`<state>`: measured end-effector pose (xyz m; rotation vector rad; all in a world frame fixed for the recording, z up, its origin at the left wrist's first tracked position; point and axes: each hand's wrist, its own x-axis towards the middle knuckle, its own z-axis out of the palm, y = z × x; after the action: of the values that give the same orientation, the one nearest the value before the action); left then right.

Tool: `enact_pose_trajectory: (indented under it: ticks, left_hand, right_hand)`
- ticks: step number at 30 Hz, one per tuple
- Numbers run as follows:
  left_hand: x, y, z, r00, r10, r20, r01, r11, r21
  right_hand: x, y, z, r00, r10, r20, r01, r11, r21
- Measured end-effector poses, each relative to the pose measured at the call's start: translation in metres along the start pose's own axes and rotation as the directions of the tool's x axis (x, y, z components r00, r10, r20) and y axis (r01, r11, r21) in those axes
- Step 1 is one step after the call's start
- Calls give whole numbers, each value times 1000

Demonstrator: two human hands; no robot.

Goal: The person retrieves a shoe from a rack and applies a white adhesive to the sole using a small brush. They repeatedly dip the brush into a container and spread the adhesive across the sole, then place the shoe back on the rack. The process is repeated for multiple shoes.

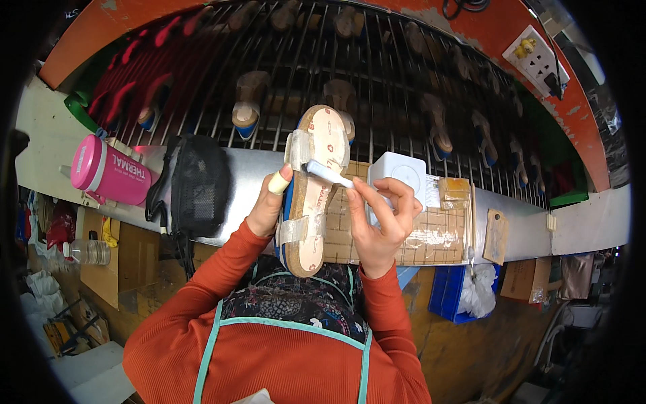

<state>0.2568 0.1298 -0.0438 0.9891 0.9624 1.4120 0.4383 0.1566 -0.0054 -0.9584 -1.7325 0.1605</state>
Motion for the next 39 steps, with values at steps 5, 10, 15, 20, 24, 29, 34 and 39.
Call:
enact_pose_trajectory:
  ticks: [5,10,15,20,24,29,34,39]
  left_hand:
    - [3,-1,-7,1000,-18,16,19,998,-53]
    - [9,-1,-10,999,-35,-5,34,993,-116]
    - [21,1,-10,999,-47,-14,44,988,-150]
    - [30,6,-9,1000,-8,-30,4,989,-148]
    - [35,9,-7,999,-9,-36,3,987,-163]
    - [36,8,3,998,1,-62,-18,961,-274]
    - [34,7,0,1000,-15,-4,14,955,-295]
    - [31,8,-20,987,13,-162,-54,967,-249]
  right_hand:
    - [-6,2,0,988,84,132,-100,987,125]
    - [-15,4,-5,967,100,234,-139,977,159]
    - [-19,6,-11,955,93,281,-147,973,178]
    - [-25,8,-14,956,96,278,-153,970,191]
    - [-26,7,-21,954,64,294,-116,980,163]
    - [-5,14,-28,949,17,316,-140,918,370]
    - [2,18,-5,988,120,98,-134,981,139]
    - [-28,1,-22,890,216,402,-345,895,283]
